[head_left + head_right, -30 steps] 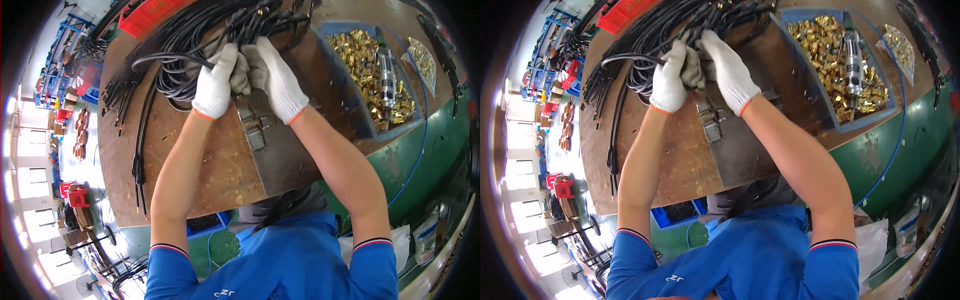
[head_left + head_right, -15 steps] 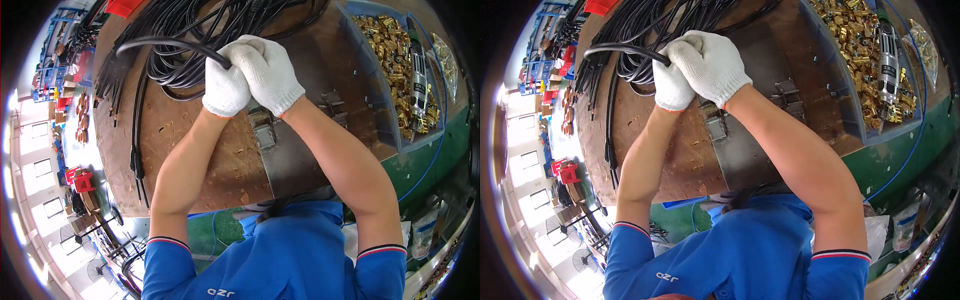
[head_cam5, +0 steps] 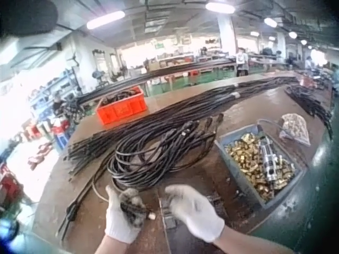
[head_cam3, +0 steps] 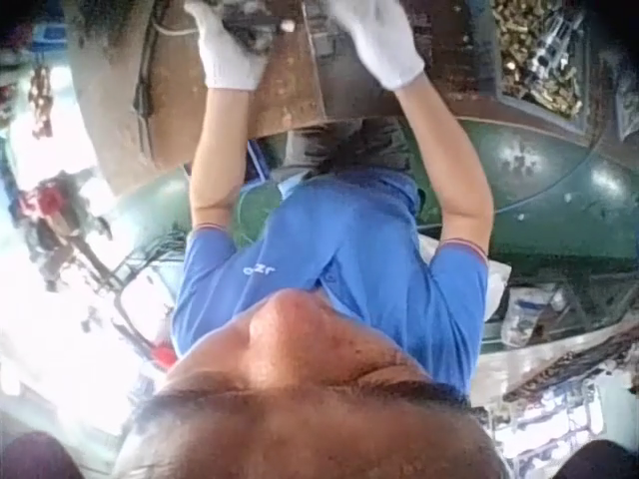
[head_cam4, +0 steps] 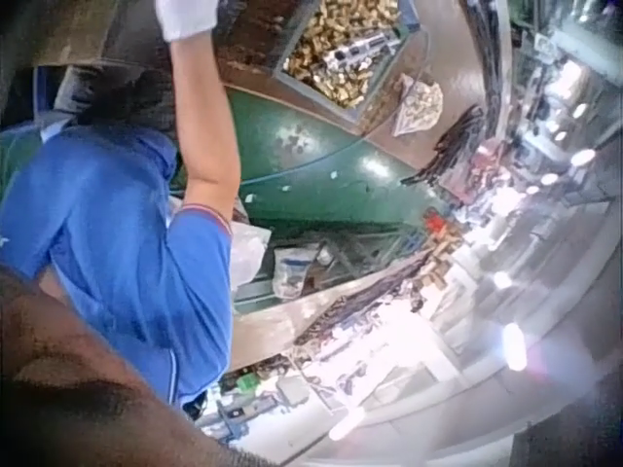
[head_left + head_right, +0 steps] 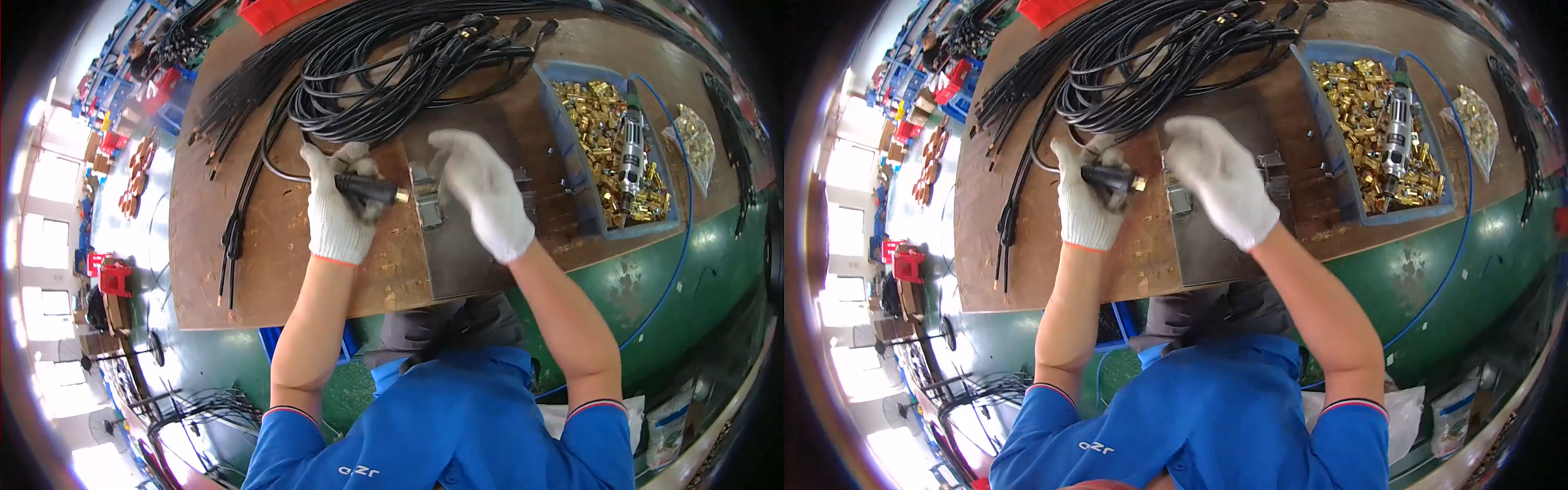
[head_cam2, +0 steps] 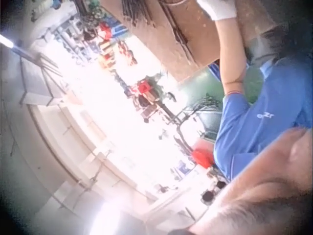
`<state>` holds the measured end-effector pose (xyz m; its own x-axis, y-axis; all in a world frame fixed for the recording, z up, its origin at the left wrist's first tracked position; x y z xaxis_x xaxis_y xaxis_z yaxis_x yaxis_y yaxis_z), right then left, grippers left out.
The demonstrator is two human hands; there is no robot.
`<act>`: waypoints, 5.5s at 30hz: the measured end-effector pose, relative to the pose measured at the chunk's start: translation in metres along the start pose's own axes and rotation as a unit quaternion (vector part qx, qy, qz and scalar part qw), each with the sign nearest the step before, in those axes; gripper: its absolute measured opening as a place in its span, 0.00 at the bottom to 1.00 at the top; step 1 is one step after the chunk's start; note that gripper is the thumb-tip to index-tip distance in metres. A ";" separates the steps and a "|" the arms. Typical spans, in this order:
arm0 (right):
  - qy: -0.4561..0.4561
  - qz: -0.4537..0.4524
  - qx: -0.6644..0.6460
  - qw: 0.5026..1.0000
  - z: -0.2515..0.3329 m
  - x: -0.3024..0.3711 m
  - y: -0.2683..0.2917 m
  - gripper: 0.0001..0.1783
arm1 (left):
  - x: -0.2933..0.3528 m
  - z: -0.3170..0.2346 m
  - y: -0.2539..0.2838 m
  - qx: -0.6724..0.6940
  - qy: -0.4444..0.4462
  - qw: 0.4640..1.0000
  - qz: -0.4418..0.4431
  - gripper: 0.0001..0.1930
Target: The person attaches metal connectors to cable ends using a pneumatic driver, slides protective sleeves over the joints, and gathers and rearranges bundles of cables on the worktables.
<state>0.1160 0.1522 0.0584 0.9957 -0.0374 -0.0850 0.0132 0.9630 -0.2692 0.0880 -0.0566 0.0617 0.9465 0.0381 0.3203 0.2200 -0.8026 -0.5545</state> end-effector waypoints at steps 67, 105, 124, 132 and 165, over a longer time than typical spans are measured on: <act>0.070 0.025 0.320 0.945 -0.004 0.038 0.021 0.14 | 0.098 -0.037 0.092 -0.755 -0.218 0.584 0.202 0.13; 0.084 -0.136 0.676 0.719 0.136 0.047 0.123 0.18 | 0.018 -0.038 0.001 -0.656 -0.359 0.577 0.329 0.10; 0.119 0.194 0.878 0.421 0.131 -0.037 0.185 0.22 | 0.006 -0.028 0.015 -0.638 -0.380 0.595 0.308 0.15; 0.170 0.194 0.875 0.410 0.127 -0.037 0.169 0.14 | 0.010 -0.034 0.024 -0.641 -0.398 0.588 0.293 0.20; -0.051 0.030 -0.188 0.980 0.000 0.010 0.040 0.16 | 0.016 -0.030 0.010 -0.591 -0.410 0.635 0.280 0.22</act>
<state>0.1263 0.1899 0.0469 0.9978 0.0625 -0.0198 -0.0618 0.7956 -0.6027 0.0981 -0.0818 0.0841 0.7094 -0.5419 -0.4507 -0.0769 -0.6952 0.7147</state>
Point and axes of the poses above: each hand's wrist, its own x-axis away from the middle knuckle, its own y-axis out of the back of the hand, z = x × y, the point moved 1 cm from there along -x, towards the middle knuckle, and after that the axes turned 6 degrees about -z, right-handed, at the moved point
